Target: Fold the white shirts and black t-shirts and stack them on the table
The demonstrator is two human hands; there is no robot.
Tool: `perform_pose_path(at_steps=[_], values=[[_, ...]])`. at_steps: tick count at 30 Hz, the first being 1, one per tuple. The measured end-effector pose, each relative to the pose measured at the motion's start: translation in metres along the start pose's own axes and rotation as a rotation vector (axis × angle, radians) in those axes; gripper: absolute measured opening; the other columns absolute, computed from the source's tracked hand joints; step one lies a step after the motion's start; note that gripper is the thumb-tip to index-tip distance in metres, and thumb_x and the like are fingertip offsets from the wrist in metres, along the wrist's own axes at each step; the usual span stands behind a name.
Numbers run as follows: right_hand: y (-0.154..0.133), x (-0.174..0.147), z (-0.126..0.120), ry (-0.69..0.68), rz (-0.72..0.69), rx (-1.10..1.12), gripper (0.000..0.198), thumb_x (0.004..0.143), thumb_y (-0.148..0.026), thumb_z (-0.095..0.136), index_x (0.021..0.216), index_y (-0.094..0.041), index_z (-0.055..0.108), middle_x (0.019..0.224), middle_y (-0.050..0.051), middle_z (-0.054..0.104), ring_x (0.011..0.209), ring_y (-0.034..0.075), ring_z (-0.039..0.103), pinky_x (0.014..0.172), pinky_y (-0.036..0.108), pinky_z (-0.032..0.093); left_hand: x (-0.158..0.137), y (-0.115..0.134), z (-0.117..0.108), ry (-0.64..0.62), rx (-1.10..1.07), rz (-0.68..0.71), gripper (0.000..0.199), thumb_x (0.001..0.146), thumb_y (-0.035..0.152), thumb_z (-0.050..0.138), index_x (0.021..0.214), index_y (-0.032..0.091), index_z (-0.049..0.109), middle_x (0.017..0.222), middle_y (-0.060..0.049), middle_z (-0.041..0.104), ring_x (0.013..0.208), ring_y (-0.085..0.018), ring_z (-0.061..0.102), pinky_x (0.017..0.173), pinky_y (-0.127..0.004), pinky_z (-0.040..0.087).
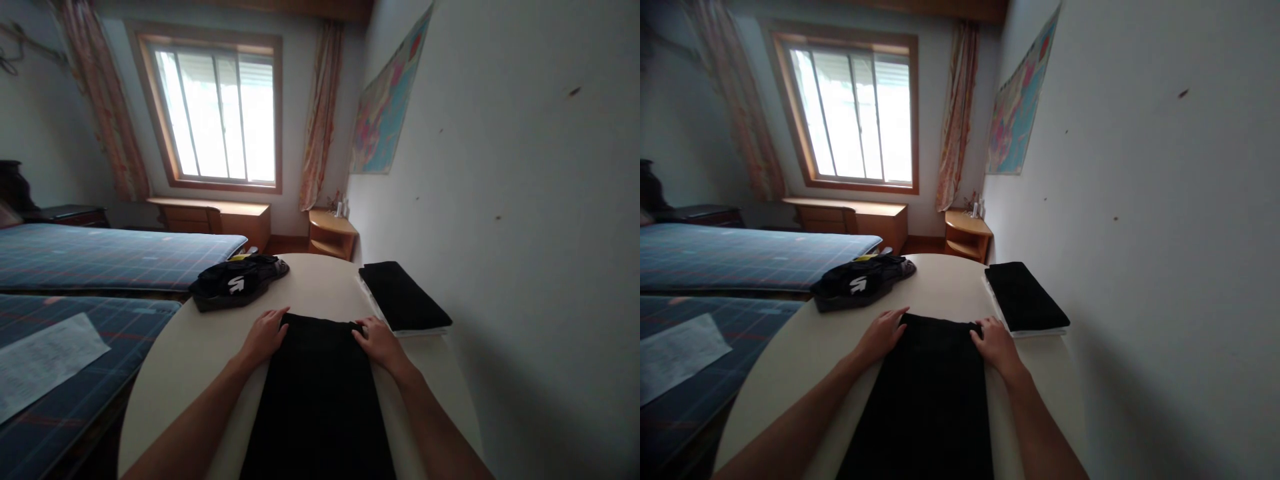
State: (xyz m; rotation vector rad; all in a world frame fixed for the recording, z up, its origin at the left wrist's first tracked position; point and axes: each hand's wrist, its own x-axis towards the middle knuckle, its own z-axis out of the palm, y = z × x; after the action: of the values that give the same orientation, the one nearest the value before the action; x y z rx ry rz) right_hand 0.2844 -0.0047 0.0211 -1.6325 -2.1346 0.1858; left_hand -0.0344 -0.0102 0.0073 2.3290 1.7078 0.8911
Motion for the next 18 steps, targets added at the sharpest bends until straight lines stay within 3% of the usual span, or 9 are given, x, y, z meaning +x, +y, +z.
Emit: perform_pose_path(at_steps=[11, 18], values=[[0.014, 0.005, 0.007, 0.005, 0.138, 0.096, 0.031, 0.079, -0.038, 0.061, 0.099, -0.016, 0.069, 0.097, 0.011, 0.069, 0.092, 0.025, 0.065, 0.084, 0.033, 0.048, 0.009, -0.003, 0.005, -0.056, -0.108, -0.140, 0.056, 0.081, 0.018, 0.064, 0.136, 0.011, 0.052, 0.120, -0.012, 0.067, 0.116, -0.023, 0.057, 0.104, -0.033, 0.040], [0.010, 0.003, 0.005, -0.012, 0.185, 0.337, 0.030, 0.077, -0.032, 0.063, 0.103, -0.018, 0.064, 0.088, 0.005, 0.070, 0.079, 0.019, 0.067, 0.071, 0.028, 0.049, 0.009, 0.002, 0.001, -0.080, -0.084, -0.119, 0.031, 0.080, 0.014, 0.064, 0.110, 0.019, 0.069, 0.110, -0.007, 0.071, 0.109, -0.023, 0.060, 0.100, -0.032, 0.041]])
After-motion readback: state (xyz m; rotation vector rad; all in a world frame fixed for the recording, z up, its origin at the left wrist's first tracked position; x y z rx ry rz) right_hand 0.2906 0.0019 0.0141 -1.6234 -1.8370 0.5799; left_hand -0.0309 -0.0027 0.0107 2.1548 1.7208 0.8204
